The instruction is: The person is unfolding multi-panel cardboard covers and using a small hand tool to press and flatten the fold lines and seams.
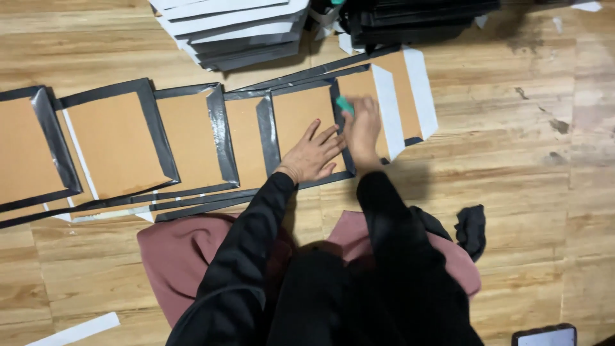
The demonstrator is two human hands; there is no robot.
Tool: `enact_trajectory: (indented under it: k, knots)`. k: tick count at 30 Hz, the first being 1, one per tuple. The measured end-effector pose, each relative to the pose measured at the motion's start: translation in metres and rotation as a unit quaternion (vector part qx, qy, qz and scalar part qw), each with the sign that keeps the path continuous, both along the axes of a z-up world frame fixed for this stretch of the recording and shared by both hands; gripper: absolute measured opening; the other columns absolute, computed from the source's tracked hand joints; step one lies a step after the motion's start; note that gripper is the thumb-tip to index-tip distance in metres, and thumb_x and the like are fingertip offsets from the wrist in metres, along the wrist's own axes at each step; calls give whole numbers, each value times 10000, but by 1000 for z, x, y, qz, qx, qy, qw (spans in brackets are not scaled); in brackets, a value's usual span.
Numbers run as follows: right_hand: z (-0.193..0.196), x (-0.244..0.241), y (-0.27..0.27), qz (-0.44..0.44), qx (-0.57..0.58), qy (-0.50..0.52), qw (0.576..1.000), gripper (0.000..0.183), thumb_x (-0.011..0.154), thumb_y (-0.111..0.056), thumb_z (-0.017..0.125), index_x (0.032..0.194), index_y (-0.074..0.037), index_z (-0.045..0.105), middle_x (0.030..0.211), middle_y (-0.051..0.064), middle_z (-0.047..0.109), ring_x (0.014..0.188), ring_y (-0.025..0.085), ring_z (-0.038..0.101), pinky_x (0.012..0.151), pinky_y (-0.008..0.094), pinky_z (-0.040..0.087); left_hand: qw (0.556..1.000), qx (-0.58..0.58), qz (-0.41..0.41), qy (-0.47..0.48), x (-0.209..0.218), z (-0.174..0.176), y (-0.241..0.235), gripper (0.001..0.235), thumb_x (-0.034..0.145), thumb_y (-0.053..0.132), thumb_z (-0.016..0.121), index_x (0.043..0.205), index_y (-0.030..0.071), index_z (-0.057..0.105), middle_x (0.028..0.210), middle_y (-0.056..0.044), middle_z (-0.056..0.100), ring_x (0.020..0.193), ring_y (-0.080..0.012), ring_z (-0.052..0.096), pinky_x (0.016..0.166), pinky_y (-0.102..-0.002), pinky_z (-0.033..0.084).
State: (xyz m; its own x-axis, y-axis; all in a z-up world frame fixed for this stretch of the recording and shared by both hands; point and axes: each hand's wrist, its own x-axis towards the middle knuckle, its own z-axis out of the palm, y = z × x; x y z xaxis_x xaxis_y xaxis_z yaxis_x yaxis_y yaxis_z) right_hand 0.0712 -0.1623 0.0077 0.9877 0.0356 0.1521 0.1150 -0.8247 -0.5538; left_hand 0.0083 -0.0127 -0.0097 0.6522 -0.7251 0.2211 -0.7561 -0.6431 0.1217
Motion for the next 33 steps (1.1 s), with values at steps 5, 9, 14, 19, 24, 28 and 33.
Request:
enact_trajectory:
  k: [5, 9, 14, 19, 24, 28, 33]
  knots:
    - [-31, 73, 10, 66, -83, -6, 994, 299, 662, -135, 765, 910, -133, 598, 835, 26, 473, 864, 270, 512, 774, 390, 446, 1000, -21, 7, -14, -4, 4, 0, 541, 814, 373, 291, 1294, 138, 377, 1301, -44, 409, 1276, -249, 304, 1052, -558, 169]
    - [1, 46, -3, 110, -89, 21, 990, 281, 666, -113, 756, 896, -96, 595, 836, 74, 500, 862, 312, 514, 785, 405, 436, 999, -24, 13, -36, -2, 3, 1, 552, 787, 398, 362, 1277, 144, 382, 1320, -34, 391, 1278, -244, 301, 1069, -570, 141]
    - [-15, -44, -53, 152, -115, 34, 981, 273, 819, -338, 588, 968, -117, 532, 865, 87, 448, 864, 311, 471, 800, 407, 406, 995, -87, 23, -53, -5, 27, 5, 444, 858, 331, 219, 1180, 120, 440, 1441, -54, 264, 1352, -250, 186, 1079, -559, 90]
    - [-8, -102, -57, 138, -75, 37, 987, 268, 844, -374, 512, 1004, -159, 526, 862, 38, 446, 858, 262, 472, 786, 359, 427, 997, -56, 26, -56, -7, 9, 0, 434, 756, 367, 406, 1114, 128, 463, 1439, -89, 266, 1331, -255, 244, 1081, -554, 84]
    - [4, -128, -48, 105, -68, 68, 990, 216, 827, -319, 544, 996, -187, 526, 880, -21, 453, 903, 200, 477, 799, 312, 433, 996, -28, 33, -72, -11, 5, -2, 422, 771, 379, 385, 1110, 134, 438, 1413, -99, 309, 1307, -250, 289, 1090, -553, 60]
    - [9, -133, -51, 105, -77, 121, 984, 215, 816, -288, 576, 998, -189, 519, 874, -8, 446, 933, 224, 467, 835, 359, 441, 994, 22, 44, -95, -11, 8, -7, 391, 788, 356, 376, 1109, 136, 417, 1388, -120, 324, 1281, -274, 307, 1091, -560, 81]
    - [-19, -136, -84, 124, 14, 96, 987, 275, 690, -307, 724, 921, -204, 616, 855, -2, 555, 883, 228, 553, 818, 335, 451, 992, 63, 47, -102, -15, 23, -3, 382, 793, 362, 417, 1100, 133, 410, 1356, -131, 352, 1249, -283, 334, 1085, -557, 113]
